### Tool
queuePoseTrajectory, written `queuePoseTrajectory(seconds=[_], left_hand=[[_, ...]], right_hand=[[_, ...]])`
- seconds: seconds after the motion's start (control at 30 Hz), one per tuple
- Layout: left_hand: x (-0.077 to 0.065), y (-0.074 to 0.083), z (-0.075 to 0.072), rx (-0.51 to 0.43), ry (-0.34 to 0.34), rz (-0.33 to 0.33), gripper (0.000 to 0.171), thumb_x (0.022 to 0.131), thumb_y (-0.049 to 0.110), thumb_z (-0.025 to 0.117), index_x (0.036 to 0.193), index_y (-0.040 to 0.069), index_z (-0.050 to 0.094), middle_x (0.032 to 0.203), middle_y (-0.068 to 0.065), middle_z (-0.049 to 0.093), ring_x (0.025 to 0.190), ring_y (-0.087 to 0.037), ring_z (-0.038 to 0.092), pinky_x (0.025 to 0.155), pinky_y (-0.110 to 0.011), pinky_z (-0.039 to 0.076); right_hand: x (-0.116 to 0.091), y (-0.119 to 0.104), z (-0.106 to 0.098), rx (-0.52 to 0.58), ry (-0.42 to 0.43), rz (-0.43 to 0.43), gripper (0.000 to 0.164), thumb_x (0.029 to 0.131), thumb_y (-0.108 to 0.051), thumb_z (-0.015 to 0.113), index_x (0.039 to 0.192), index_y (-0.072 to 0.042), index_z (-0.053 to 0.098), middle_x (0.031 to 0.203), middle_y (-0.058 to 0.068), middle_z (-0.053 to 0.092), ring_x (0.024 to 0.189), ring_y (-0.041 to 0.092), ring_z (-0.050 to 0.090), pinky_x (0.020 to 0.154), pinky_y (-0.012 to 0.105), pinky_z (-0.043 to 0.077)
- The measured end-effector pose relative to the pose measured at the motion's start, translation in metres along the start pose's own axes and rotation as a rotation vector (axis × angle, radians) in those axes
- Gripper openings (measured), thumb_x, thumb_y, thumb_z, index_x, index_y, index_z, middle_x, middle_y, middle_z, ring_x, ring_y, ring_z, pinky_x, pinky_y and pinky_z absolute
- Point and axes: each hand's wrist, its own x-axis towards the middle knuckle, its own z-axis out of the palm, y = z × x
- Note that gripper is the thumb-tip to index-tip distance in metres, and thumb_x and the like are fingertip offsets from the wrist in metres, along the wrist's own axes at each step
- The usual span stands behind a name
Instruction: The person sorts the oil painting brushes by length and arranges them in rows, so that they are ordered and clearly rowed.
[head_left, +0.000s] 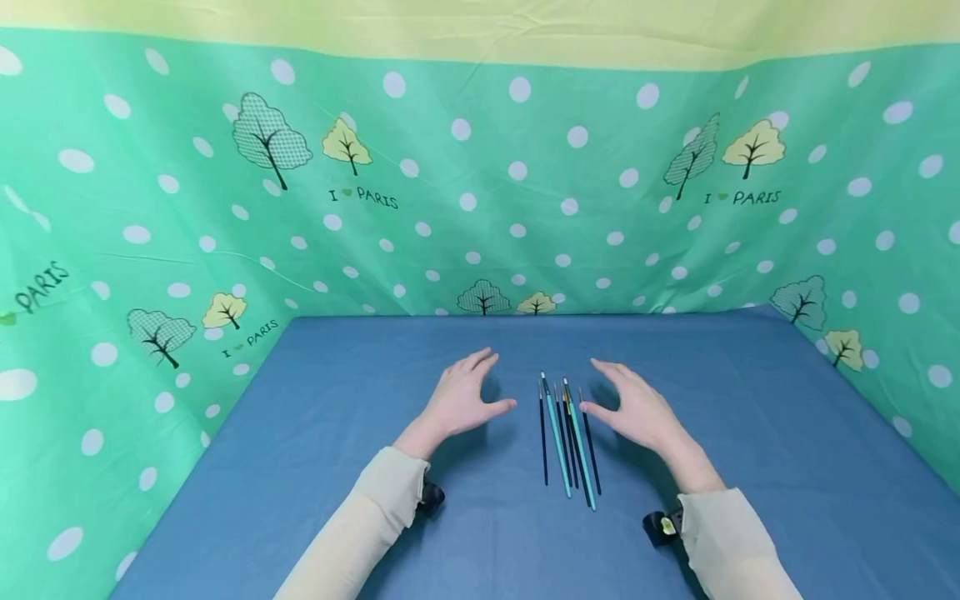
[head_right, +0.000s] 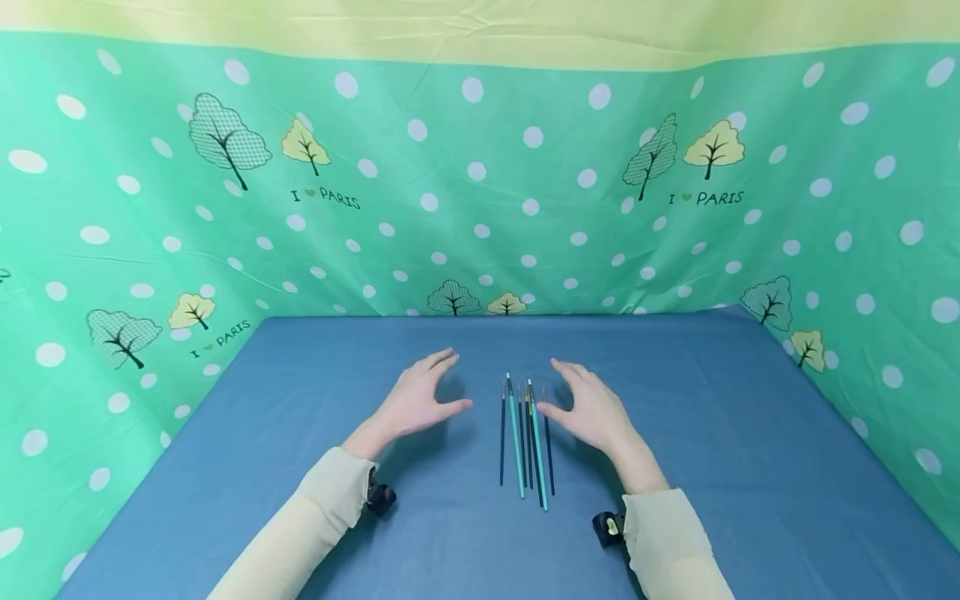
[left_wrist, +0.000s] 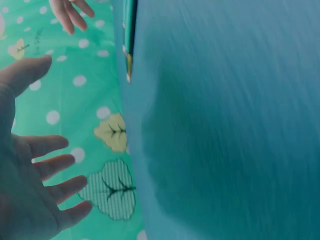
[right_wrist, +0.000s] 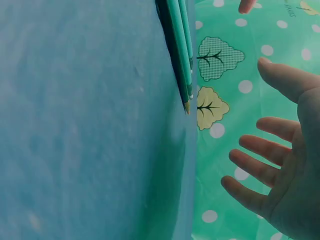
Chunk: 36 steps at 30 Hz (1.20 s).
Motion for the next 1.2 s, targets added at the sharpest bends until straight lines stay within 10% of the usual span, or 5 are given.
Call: queuePoseTrajectory(seconds=[0.8, 1.2], left_hand=[[0.000, 0.042, 0.041, -0.371, -0.070, -0.182, 0.060, 0.077, 0.035, 0.070, 0.126, 0.005, 0.053, 0.112, -0.009, 0.058, 0.100, -0.025, 0.056, 0.079, -0.040, 0.050], [0.001, 0.050, 0.056, -0.558, -0.113, -0.282, 0.052, 0.075, 0.016, 0.073, 0.120, 0.000, 0.055, 0.077, -0.001, 0.054, 0.049, -0.014, 0.058, 0.052, -0.023, 0.049]], right_hand=[[0.004, -0.003, 0.014, 0.208, -0.096, 0.134, 0.068, 0.084, -0.027, 0.065, 0.136, 0.003, 0.035, 0.113, 0.019, 0.058, 0.093, 0.029, 0.060, 0.066, 0.036, 0.052], [0.006, -0.006, 0.016, 0.293, -0.148, 0.270, 0.064, 0.079, -0.016, 0.069, 0.132, 0.004, 0.040, 0.093, 0.010, 0.058, 0.059, 0.012, 0.057, 0.055, 0.029, 0.049]])
